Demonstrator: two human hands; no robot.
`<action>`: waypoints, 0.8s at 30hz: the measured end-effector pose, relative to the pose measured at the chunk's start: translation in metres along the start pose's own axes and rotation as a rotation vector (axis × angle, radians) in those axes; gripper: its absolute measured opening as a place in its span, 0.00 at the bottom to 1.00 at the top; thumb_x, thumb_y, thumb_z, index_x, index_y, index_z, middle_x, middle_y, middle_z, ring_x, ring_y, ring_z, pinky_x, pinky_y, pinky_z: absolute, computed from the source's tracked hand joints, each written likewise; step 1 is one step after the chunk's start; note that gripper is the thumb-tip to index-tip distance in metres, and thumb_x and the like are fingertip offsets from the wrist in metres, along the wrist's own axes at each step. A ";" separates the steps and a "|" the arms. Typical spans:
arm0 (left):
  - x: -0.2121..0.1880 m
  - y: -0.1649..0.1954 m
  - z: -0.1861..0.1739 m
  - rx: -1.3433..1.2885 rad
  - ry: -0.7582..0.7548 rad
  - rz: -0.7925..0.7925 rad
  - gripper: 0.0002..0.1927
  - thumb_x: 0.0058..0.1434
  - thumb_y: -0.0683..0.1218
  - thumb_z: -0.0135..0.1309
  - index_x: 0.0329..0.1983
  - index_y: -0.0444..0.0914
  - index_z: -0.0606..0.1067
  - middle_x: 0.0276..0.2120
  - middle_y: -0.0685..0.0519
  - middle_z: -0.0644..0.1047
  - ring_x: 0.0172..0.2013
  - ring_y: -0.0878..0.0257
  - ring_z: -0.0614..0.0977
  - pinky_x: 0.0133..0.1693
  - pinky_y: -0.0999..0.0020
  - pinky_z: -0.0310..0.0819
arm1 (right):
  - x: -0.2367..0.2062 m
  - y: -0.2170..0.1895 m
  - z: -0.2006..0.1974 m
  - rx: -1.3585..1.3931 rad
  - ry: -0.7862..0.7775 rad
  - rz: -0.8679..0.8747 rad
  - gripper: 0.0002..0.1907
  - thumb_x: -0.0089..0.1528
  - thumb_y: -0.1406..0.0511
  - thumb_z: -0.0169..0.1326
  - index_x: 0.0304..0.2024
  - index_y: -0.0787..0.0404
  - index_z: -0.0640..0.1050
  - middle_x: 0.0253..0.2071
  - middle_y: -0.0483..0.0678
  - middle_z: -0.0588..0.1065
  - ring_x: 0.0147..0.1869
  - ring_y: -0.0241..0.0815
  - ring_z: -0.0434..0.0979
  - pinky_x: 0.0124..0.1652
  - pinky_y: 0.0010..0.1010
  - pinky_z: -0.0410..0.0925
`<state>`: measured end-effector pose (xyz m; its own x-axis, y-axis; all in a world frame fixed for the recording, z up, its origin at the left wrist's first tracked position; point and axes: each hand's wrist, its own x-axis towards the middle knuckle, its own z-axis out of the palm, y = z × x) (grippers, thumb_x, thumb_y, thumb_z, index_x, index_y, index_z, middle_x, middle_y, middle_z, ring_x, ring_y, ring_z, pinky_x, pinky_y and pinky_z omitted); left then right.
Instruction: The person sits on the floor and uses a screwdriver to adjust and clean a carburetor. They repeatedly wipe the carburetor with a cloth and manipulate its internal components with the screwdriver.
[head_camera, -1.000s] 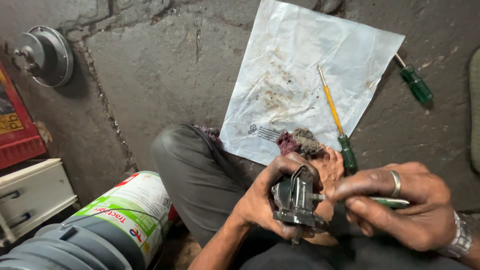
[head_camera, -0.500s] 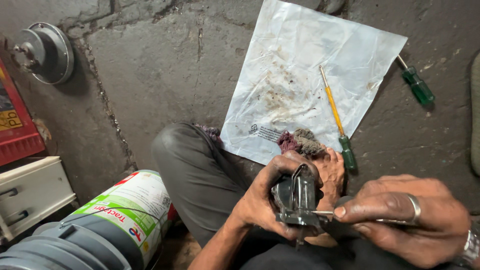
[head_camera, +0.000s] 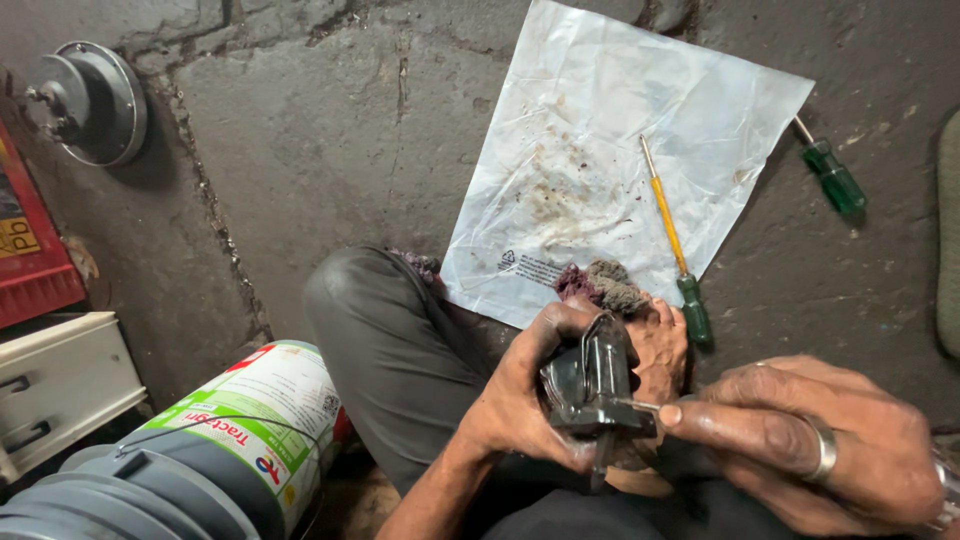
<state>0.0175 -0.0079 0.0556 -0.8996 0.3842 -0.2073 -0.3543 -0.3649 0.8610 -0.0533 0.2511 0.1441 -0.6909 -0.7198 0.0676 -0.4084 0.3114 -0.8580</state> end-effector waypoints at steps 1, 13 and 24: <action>0.001 0.000 -0.001 0.027 0.001 0.033 0.42 0.43 0.44 0.74 0.60 0.36 0.66 0.49 0.52 0.71 0.47 0.67 0.73 0.56 0.70 0.70 | -0.002 0.003 0.001 -0.078 -0.013 -0.031 0.26 0.52 0.66 0.66 0.54 0.53 0.79 0.38 0.43 0.81 0.42 0.38 0.84 0.39 0.33 0.75; 0.007 -0.021 -0.026 0.005 0.240 -0.033 0.47 0.40 0.47 0.73 0.65 0.40 0.64 0.56 0.50 0.74 0.56 0.59 0.78 0.61 0.62 0.75 | 0.012 0.101 0.064 0.133 0.326 0.331 0.14 0.65 0.71 0.56 0.52 0.55 0.80 0.40 0.45 0.83 0.32 0.33 0.84 0.29 0.24 0.74; 0.019 -0.024 -0.053 -0.062 0.406 0.156 0.37 0.46 0.33 0.69 0.59 0.38 0.67 0.54 0.47 0.71 0.54 0.58 0.77 0.54 0.55 0.84 | -0.005 0.158 0.121 -0.349 0.266 0.311 0.20 0.62 0.70 0.57 0.58 0.58 0.77 0.44 0.54 0.77 0.43 0.56 0.80 0.42 0.43 0.73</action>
<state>-0.0046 -0.0362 0.0063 -0.9665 -0.0399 -0.2534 -0.2096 -0.4469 0.8697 -0.0423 0.2289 -0.0532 -0.9196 -0.3927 0.0027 -0.3031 0.7054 -0.6407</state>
